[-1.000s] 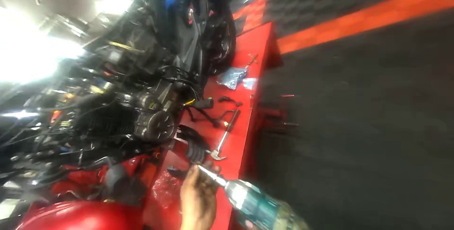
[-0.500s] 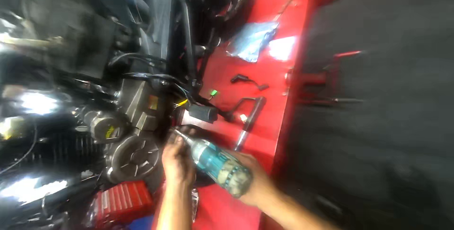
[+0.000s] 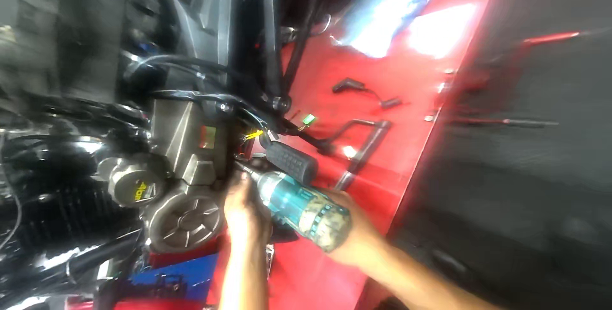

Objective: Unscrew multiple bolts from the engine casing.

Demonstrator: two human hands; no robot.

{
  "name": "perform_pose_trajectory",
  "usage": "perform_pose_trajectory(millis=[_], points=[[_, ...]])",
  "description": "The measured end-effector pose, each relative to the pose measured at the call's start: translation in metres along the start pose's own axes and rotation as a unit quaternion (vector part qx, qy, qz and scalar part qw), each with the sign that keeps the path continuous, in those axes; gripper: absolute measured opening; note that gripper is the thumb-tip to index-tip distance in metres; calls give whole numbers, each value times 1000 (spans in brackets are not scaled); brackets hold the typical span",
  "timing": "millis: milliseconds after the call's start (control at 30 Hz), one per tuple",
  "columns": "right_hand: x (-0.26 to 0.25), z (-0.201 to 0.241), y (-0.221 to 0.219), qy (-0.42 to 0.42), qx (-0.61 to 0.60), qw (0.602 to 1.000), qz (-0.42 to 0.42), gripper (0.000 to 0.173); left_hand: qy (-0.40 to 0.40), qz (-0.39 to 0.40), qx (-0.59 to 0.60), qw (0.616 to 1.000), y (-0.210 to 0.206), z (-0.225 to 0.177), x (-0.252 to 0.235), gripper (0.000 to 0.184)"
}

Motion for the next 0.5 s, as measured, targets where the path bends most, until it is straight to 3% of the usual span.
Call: perform_pose_trajectory(millis=[33,67,100,133,167,200,233,300,367,433,500], points=[[0,2,1,-2,-4,1000,4,35,-20,-5,-150,989,5,-13,14,34],[0,3,1,-8,-7,1000,8,37,-63,8,-323,944,10,-34,32,37],[0,5,2,-19,-6,1000,11,38,-141,17,-492,859,12,-64,47,41],[-1,6,2,-25,-3,1000,12,38,-237,8,-617,751,13,-97,53,44],[-3,6,3,-29,3,1000,11,38,-320,-3,-689,650,12,-127,47,44],[-4,7,4,-32,13,999,10,37,-361,-10,-737,572,8,-148,34,44],[-1,10,3,-40,18,999,11,34,-347,-9,-777,525,6,-160,21,43],[8,17,-2,-32,31,999,11,32,-283,-34,-827,484,3,-153,2,44],[4,14,-2,0,18,1000,3,36,-272,-99,-840,459,-1,-135,-12,46],[3,9,-2,0,-3,1000,-1,33,-273,-134,-840,449,1,-126,-15,49],[1,10,1,-19,-20,1000,8,30,-264,-147,-839,453,6,-126,-13,67]])
Point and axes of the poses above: each hand's wrist, its own x-axis away from the middle knuckle, its own y-axis out of the back of the hand, z = x × y, the point moved 3 cm from there along -x, towards the middle knuckle, and after that the axes turned 11 degrees about -x, right-handed, at the moved point
